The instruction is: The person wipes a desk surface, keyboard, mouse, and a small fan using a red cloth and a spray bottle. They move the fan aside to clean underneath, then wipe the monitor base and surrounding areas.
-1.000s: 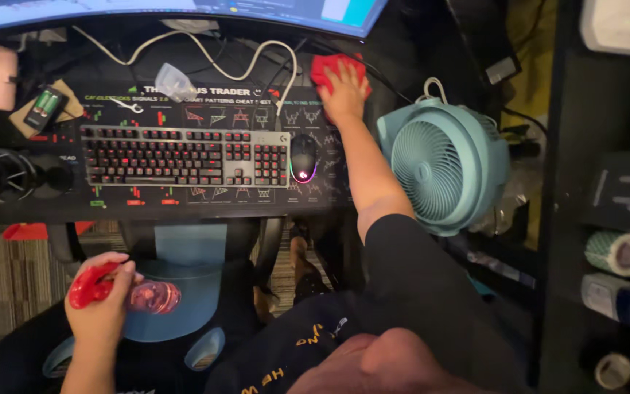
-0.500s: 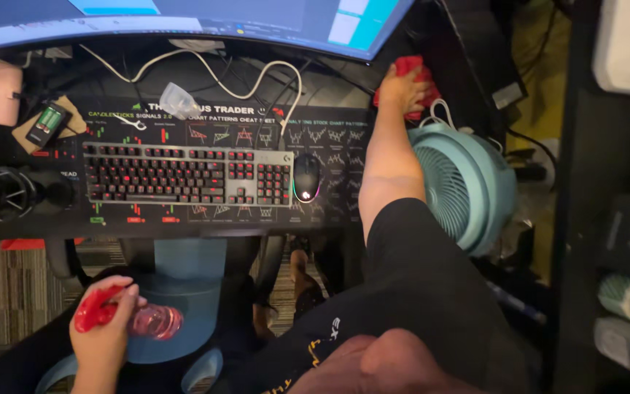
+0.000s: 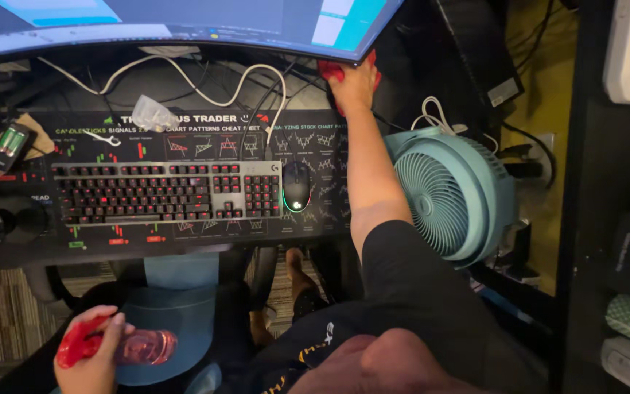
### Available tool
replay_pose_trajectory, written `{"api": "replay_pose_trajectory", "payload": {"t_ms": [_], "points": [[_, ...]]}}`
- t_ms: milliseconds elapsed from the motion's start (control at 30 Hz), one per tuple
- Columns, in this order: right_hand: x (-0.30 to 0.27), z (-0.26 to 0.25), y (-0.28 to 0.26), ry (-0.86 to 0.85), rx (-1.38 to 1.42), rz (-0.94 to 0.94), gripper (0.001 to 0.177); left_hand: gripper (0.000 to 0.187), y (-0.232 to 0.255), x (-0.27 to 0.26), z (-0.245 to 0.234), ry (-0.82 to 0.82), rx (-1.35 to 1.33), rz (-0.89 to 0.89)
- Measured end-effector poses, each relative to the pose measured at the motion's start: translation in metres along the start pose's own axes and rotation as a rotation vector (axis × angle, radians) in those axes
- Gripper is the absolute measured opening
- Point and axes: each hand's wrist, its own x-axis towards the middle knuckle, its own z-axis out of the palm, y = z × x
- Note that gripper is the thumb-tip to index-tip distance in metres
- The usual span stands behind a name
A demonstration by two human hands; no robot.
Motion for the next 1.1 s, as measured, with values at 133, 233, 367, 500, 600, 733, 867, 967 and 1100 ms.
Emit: {"api": "replay_pose_trajectory", "payload": {"t_ms": [133, 233, 367, 500, 600, 733, 867, 967, 1100], "points": [[0.042, 0.032, 0.034, -0.089, 0.038, 0.33, 0.044, 0.018, -0.006, 0.0, -0.005, 0.032, 0.06, -0.057], [0.087, 0.064, 0.071, 0.261, 0.099, 0.039, 0.055, 0.019, -0.021, -0.004, -0.008, 0.061, 0.111, -0.113], [0.127, 0.08, 0.115, 0.003, 0.114, 0.02, 0.053, 0.018, -0.054, 0.0, -0.017, 0.073, 0.15, -0.163], [0.155, 0.088, 0.118, -0.055, 0.132, -0.033, 0.052, 0.019, -0.101, 0.009, -0.036, 0.083, 0.202, -0.056], [0.156, 0.092, 0.124, -0.074, 0.136, -0.046, 0.051, 0.017, -0.133, 0.015, -0.059, 0.06, 0.215, -0.076], [0.166, 0.093, 0.116, -0.083, 0.143, -0.09, 0.051, 0.013, -0.157, 0.009, -0.076, 0.141, 0.234, -0.123], [0.145, 0.086, 0.12, -0.127, 0.111, -0.113, 0.05, 0.013, -0.165, 0.005, -0.083, 0.071, 0.22, -0.091], [0.138, 0.071, 0.099, -0.128, 0.088, -0.137, 0.05, 0.012, -0.17, 0.005, -0.075, 0.157, 0.197, -0.104], [0.126, 0.062, 0.047, -0.155, 0.058, -0.198, 0.05, 0.013, -0.177, 0.022, -0.081, 0.096, 0.165, -0.059]]}}
